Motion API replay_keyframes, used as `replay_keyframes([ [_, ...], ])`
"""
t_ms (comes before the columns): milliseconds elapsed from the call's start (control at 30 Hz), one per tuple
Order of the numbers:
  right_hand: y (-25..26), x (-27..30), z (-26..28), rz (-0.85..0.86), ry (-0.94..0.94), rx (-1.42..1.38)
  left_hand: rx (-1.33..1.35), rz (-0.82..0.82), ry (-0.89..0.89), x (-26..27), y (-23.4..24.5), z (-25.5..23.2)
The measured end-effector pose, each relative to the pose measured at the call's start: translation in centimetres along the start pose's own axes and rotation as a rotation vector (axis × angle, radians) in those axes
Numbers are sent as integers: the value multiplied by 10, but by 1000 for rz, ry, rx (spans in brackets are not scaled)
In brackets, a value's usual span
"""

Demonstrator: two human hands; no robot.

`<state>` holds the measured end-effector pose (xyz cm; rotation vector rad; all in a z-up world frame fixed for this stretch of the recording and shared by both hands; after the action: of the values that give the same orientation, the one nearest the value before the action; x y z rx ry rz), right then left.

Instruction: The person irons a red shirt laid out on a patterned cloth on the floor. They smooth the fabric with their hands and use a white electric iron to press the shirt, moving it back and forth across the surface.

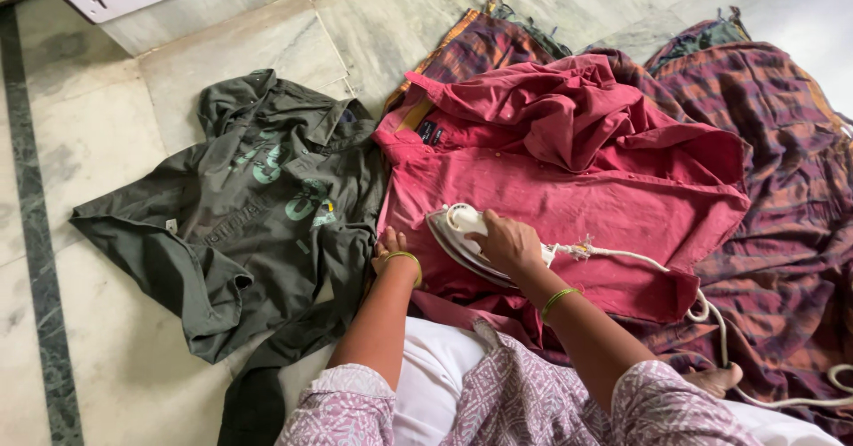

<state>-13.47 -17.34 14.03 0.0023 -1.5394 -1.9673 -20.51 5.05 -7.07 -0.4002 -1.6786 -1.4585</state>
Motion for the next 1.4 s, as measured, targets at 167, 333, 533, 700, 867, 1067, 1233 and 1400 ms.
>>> replay_keyframes([
  [167, -2, -1, 4, -82, 53, -12, -110, 229, 93, 7, 24, -9],
  [333, -6, 5, 16, 16, 100, 74, -99, 238, 114, 3, 29, -15],
  [533, 2, -11, 22, 13, 34, 17, -144, 308, 78, 19, 37, -16],
  [700, 2, -14, 24, -59, 45, -14, -209, 295, 91, 35, 50, -16],
  [867, -7, -6, 29, 27, 122, 79, -138, 296, 119, 36, 51, -8],
  [1067, -7, -15, 30, 2, 56, 14, -275, 322, 90, 45, 53, -16],
  [1233, 0, -21, 31, -61, -2, -77, -293, 354, 83, 68, 65, -22],
  [1400, -2, -11, 33, 3, 73, -24, -309, 365, 59, 81, 73, -29],
])
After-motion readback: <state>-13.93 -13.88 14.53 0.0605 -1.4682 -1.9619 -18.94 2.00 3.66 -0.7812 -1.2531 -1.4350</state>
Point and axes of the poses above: each hand's wrist, its own x-axis away from the middle knuckle, its own y-axis out of the back of the hand, z = x × y, the point moved 6 cm from there along -x, towards the middle knuckle, and after that the axes turned 14 degrees about z, right-handed, at the moved point
